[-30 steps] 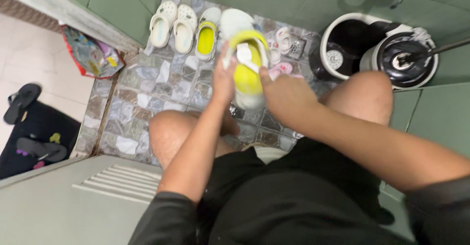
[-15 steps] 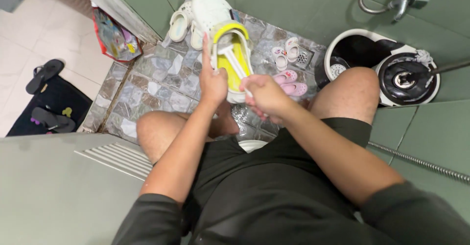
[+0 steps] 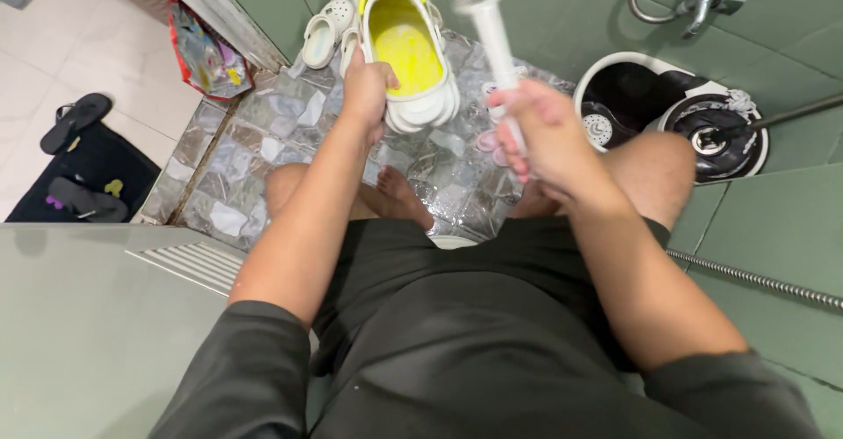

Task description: The person scrubs the exterior and sole of a white shoe using a brush and soapy water.

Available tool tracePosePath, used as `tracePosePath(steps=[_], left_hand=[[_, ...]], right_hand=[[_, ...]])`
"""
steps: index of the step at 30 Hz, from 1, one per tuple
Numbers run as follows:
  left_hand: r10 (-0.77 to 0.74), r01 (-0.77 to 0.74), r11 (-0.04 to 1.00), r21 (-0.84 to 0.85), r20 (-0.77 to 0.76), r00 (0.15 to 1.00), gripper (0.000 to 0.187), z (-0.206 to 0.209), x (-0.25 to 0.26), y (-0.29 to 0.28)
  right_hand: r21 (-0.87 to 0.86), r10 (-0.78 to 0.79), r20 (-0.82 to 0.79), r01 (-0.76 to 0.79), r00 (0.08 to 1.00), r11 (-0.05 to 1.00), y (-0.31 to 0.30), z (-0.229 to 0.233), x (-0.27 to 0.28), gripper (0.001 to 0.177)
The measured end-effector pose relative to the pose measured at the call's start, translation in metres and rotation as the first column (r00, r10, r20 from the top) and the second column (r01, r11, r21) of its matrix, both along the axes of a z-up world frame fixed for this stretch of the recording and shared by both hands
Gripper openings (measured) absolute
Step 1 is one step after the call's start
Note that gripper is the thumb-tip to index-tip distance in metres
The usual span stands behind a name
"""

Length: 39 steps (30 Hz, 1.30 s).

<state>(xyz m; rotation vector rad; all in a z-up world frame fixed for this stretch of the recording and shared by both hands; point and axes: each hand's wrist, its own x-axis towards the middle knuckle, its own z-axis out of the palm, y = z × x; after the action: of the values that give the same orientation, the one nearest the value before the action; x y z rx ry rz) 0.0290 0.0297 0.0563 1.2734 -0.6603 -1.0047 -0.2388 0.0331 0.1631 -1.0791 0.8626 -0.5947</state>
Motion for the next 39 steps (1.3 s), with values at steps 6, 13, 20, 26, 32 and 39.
tracePosePath(steps=[6,13,20,26,32,39], left_hand=[[-0.135,0.128,0.991,-0.048,-0.484,0.865,0.066,0.007,-0.015,0.024],[-0.301,0.293,0.952,-0.087,-0.426,0.853,0.055,-0.010,-0.071,0.018],[0.004,0.012,1.000,-0.026,0.520,0.854,0.050,0.028,-0.092,0.014],[0.102,0.447,0.849,-0.282,0.917,0.386,0.072,0.089,-0.108,0.057],[-0.199,0.235,0.969,0.072,0.792,0.577,0.057,0.085,-0.109,0.050],[-0.023,0.043,0.999,-0.013,0.683,0.730,0.053,0.048,-0.078,0.023]], right_hand=[[0.093,-0.213,0.048,0.208,0.976,0.974,-0.018,-0.034,-0.040,0.033],[0.337,-0.171,0.913,-0.447,0.370,0.828,-0.002,-0.076,-0.012,0.026],[0.416,-0.278,0.542,0.035,0.793,0.909,-0.018,-0.054,0.005,0.063],[0.478,-0.244,0.588,-0.088,0.771,0.874,-0.038,-0.048,0.001,0.053],[0.342,-0.294,0.209,0.212,0.933,0.916,-0.043,-0.054,-0.013,0.049],[-0.037,-0.208,0.015,0.209,0.978,0.977,-0.069,-0.086,-0.056,0.026]])
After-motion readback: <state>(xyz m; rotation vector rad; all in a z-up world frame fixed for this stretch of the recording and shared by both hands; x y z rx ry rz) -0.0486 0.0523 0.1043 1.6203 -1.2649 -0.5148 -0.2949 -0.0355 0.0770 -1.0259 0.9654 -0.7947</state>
